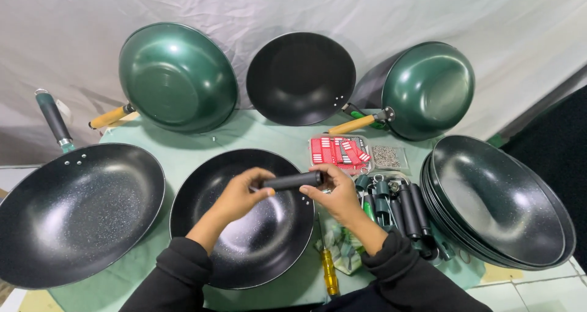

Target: Assembling a handle onto a wok using a screwdriver and screws on a demonstration table.

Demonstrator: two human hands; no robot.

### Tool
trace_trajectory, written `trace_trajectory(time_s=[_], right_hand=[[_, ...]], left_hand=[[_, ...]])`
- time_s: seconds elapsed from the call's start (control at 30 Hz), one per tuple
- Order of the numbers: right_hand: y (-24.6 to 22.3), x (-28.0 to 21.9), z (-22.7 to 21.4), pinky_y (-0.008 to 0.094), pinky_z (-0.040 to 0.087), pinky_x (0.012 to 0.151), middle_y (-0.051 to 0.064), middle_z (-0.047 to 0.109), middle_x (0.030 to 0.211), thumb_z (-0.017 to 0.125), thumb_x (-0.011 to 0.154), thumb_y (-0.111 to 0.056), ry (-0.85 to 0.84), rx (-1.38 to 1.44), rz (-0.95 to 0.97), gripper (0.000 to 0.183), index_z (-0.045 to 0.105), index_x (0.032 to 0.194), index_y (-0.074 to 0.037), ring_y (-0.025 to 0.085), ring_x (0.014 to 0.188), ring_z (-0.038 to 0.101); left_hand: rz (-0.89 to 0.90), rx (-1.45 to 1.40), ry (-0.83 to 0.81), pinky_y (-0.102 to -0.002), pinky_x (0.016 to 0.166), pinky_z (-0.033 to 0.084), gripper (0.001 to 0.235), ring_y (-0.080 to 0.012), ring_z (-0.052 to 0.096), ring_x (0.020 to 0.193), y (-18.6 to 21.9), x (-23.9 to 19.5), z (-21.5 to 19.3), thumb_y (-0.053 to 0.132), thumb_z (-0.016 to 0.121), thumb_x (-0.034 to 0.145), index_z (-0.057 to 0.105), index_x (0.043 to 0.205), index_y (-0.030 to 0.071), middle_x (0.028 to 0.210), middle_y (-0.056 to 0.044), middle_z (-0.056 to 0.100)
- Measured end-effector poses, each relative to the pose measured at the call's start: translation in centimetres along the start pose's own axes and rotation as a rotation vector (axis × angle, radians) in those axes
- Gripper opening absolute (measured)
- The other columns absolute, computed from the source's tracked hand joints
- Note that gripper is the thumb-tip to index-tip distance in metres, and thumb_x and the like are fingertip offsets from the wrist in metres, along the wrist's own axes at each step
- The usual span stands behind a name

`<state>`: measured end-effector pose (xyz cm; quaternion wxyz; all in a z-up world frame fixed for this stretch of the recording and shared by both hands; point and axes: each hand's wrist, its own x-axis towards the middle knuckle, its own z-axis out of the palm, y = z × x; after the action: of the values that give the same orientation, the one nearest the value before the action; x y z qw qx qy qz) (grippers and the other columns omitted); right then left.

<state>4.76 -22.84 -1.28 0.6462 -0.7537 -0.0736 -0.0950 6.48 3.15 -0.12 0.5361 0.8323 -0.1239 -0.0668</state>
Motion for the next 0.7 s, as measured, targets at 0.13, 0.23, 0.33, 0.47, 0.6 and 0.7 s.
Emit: trace_trajectory(time_s=[0.13,0.23,0.33,0.47,0.6,0.7], right_hand=[[-1.0,-0.7,0.4,0.025,0.063,0.069,0.008,0.065,0.097,0.096,0.069,-0.012,-0.005,0.026,-0.099,0.049,0.074,0.111,-0.001,0.015,0.088,0.068],[-2.8,-1.5,0.7,0.028,0.063,0.068,0.009,0.067,0.094,0.097,0.068,-0.017,-0.045,-0.055,-0.181,0.048,0.076,0.110,-0.003,0.020,0.084,0.071],[-3.5,-1.9,0.8,0.025,0.062,0.068,0.007,0.068,0.095,0.098,0.068,-0.017,-0.059,-0.081,-0.217,0.049,0.077,0.110,-0.005,0.017,0.083,0.071],[-3.3,-1.5,0.5,0.027,0.062,0.067,0.008,0.068,0.094,0.096,0.070,-0.018,-0.051,-0.091,-0.214,0.047,0.077,0.111,-0.005,0.018,0.081,0.071],[-1.5,-0.7,-0.5,0.029,0.063,0.069,0.010,0.066,0.096,0.092,0.074,-0.020,-0.029,-0.110,-0.222,0.046,0.075,0.115,-0.005,0.020,0.084,0.070],[-0.7,-0.1,-1.7,0.036,0.060,0.079,0.012,0.069,0.102,0.089,0.075,-0.022,-0.053,-0.230,-0.240,0.046,0.075,0.116,-0.008,0.025,0.095,0.071]], left_hand=[[0.012,0.023,-0.116,-0.042,0.078,0.062,0.039,-0.0329,0.075,0.092,-0.7,-0.6,2.7,0.011,0.083,0.082,0.071,0.119,0.007,0.110,-0.018,0.075],[0.035,0.042,-0.196,-0.041,0.076,0.063,0.038,-0.0326,0.075,0.091,-1.2,-0.6,4.2,0.011,0.084,0.081,0.071,0.117,0.007,0.108,-0.016,0.075],[0.067,0.042,-0.224,-0.043,0.075,0.064,0.038,-0.0344,0.075,0.090,-1.6,-0.7,4.8,0.010,0.083,0.081,0.069,0.117,0.005,0.108,-0.017,0.073],[0.075,0.054,-0.194,-0.045,0.076,0.063,0.040,-0.0375,0.075,0.091,-1.5,-0.7,4.8,0.011,0.084,0.080,0.068,0.116,0.003,0.107,-0.019,0.071],[0.067,0.063,-0.054,-0.043,0.078,0.064,0.039,-0.0376,0.075,0.089,-0.8,-0.3,4.1,0.009,0.086,0.078,0.071,0.113,0.004,0.103,-0.017,0.071],[0.097,0.111,0.106,-0.039,0.069,0.062,0.037,-0.0299,0.072,0.077,0.0,-0.4,3.7,0.009,0.088,0.074,0.072,0.107,0.007,0.094,-0.010,0.065]])
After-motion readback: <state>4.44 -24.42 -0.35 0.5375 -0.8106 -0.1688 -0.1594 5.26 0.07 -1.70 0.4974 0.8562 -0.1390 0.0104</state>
